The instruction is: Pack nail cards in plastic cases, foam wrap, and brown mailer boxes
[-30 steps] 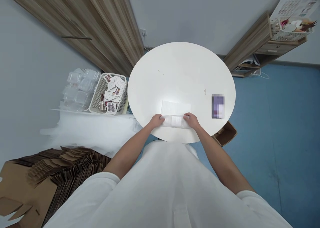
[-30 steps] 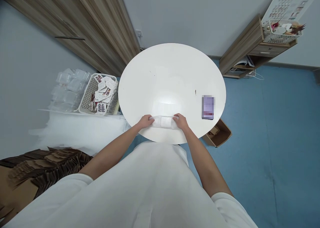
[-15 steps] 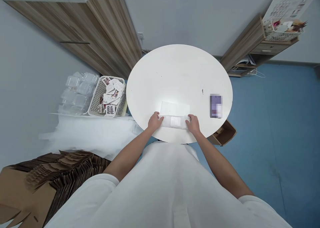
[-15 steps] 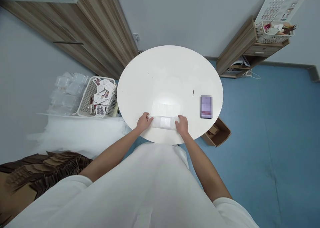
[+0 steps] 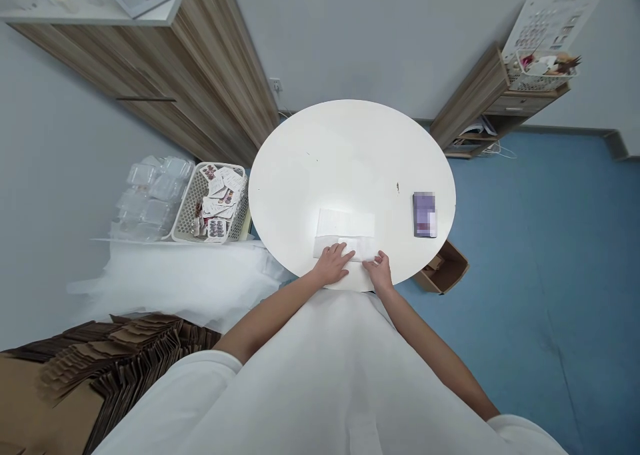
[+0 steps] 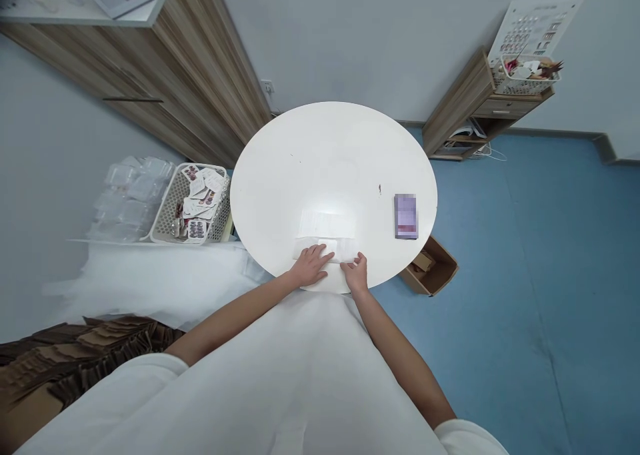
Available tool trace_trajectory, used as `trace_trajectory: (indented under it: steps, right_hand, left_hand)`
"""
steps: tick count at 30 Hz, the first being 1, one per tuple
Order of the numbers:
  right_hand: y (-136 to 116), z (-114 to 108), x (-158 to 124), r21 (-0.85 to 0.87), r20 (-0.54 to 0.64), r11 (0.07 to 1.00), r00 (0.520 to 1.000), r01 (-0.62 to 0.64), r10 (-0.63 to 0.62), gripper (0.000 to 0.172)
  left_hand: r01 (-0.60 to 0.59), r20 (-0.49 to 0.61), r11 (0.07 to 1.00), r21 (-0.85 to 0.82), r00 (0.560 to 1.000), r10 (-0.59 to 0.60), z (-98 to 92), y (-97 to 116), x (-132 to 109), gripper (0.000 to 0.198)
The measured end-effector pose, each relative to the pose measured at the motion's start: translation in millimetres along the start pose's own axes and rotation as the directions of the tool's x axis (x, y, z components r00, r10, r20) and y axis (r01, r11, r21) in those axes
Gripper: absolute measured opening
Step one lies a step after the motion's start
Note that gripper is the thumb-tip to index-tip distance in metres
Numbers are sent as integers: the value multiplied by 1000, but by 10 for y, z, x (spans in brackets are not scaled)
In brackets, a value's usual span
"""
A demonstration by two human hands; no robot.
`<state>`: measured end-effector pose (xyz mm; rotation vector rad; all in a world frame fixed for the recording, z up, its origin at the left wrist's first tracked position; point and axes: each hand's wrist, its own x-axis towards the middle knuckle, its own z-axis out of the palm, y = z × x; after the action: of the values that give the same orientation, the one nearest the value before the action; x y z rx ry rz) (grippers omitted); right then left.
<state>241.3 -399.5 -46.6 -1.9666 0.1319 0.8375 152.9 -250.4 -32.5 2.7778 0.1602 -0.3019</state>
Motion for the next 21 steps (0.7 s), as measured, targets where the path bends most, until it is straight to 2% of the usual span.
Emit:
trace_trajectory:
  steps: [5,8,10,13,15,18,21]
  right_hand:
    - [-224,64,157,-33,-92,999,995,-29,26,89]
    - [-322,59,227,-13,-55,998,997,-60,59,92]
    - [-365,46,265,-6,2,999,999,-43,43,82]
    - [-405,17,317,-49,108,998,994,37,-31,49]
    - [-416,2,339,-90,149,993,987,79,-65,35]
    - [-402,1,336,-178,134,970,980,167,-144,34]
    - [-365,25,304,-243,70,945,976,217,-206,45]
  left_hand:
    - [-1,49,1000,13,999,1,-4,-18,19,61]
    - [-1,88,1000,5,996,1,-32,-14,29,62]
    - [4,109,1000,-9,994,-3,-53,-11,35,62]
    - [14,125,1000,-26,992,-11,-78,-12,42,61]
    - [14,127,999,-39,992,-9,-89,-18,44,61]
    - [13,122,998,-63,992,-5,-101,-27,45,60]
    - [13,124,997,-72,992,-4,-109,-28,43,59]
